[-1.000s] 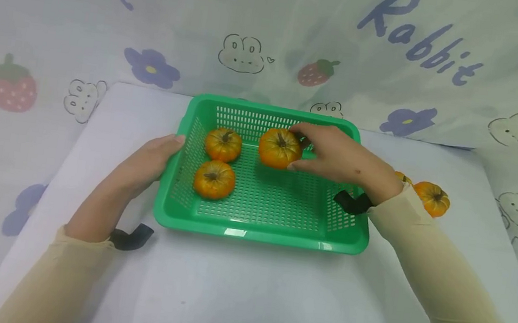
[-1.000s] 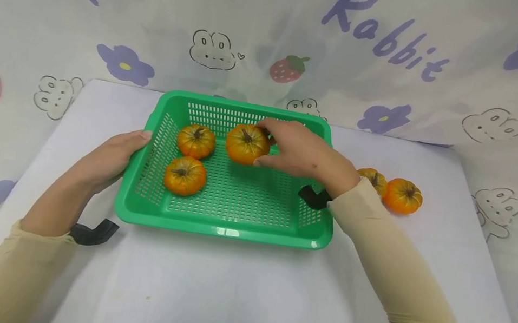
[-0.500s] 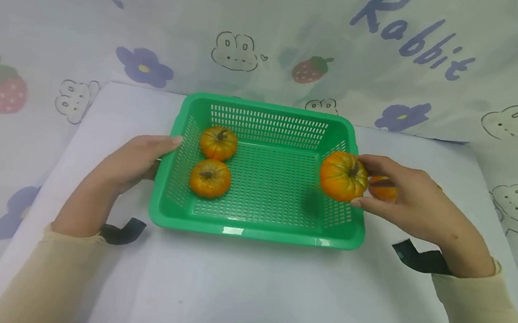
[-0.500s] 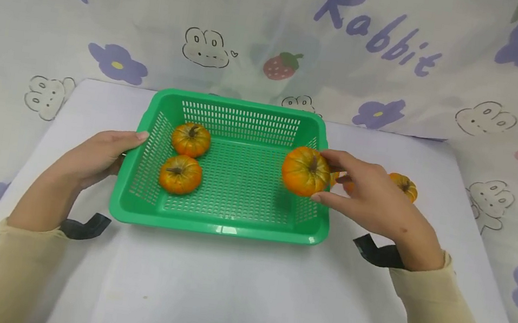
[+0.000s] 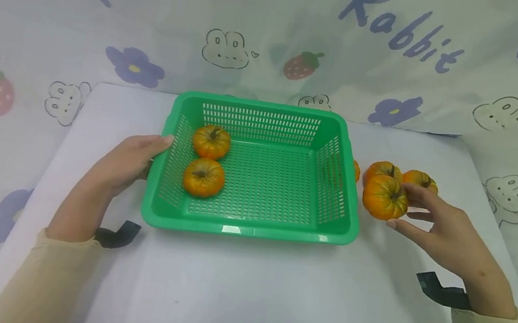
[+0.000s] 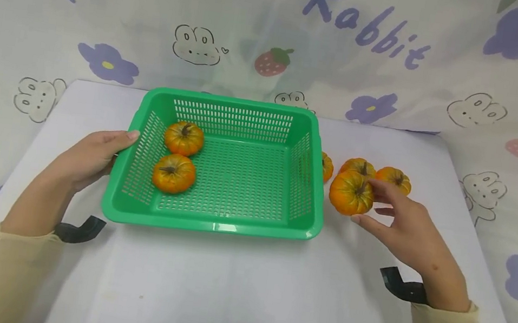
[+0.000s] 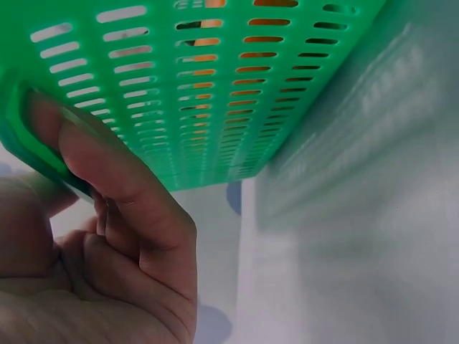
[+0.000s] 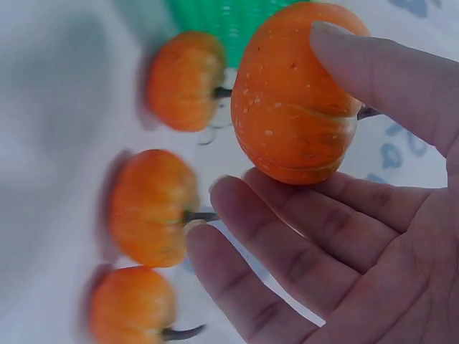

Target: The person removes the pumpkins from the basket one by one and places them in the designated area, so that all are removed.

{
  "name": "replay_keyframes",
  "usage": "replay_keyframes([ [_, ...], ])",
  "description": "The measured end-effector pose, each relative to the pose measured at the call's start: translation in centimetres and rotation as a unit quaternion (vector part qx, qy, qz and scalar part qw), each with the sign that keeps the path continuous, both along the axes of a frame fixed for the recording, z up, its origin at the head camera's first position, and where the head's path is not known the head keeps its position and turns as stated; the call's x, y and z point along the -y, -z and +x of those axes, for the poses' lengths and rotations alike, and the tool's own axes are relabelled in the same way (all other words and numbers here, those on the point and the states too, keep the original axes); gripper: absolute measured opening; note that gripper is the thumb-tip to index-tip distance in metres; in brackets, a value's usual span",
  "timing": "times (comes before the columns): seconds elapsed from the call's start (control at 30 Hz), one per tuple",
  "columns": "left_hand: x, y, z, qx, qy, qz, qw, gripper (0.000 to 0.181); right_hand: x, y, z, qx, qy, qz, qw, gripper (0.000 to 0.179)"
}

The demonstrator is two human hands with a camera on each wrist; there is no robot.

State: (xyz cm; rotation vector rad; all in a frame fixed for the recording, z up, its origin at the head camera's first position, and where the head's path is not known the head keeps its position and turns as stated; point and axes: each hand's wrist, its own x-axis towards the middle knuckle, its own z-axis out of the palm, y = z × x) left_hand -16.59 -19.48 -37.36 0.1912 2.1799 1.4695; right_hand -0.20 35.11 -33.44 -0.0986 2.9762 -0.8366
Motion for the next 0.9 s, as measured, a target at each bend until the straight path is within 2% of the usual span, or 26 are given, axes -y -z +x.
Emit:
replay_keyframes([
  [0.2, -0.2, 0.1, 0.3, 0.003, -0.024, -0.012, 0.9996, 0.074, 0.1, 2.5, 0.1, 0.035, 0.011, -0.007, 0.9993, 0.074],
  [0.4, -0.3, 0.2, 0.5, -0.001, -0.041, -0.007, 0.9991, 0.073, 0.7, 4.6, -0.4, 0.033, -0.018, -0.023, 0.9990, 0.071],
  [0.5, -0.4, 0.3, 0.5, -0.002, -0.044, -0.001, 0.9990, 0.072, 0.9, 5.2, -0.8, 0.036, -0.028, -0.032, 0.9984, 0.070],
  [0.7, -0.4, 0.5, 0.6, -0.014, -0.044, -0.001, 0.9990, 0.071, 1.4, 6.0, -1.3, 0.059, -0.022, -0.036, 0.9974, 0.070],
  [0.9, -0.4, 0.5, 0.8, -0.025, -0.052, -0.004, 0.9984, 0.071, 1.8, 6.5, -1.8, 0.055, -0.013, -0.033, 0.9979, 0.070],
])
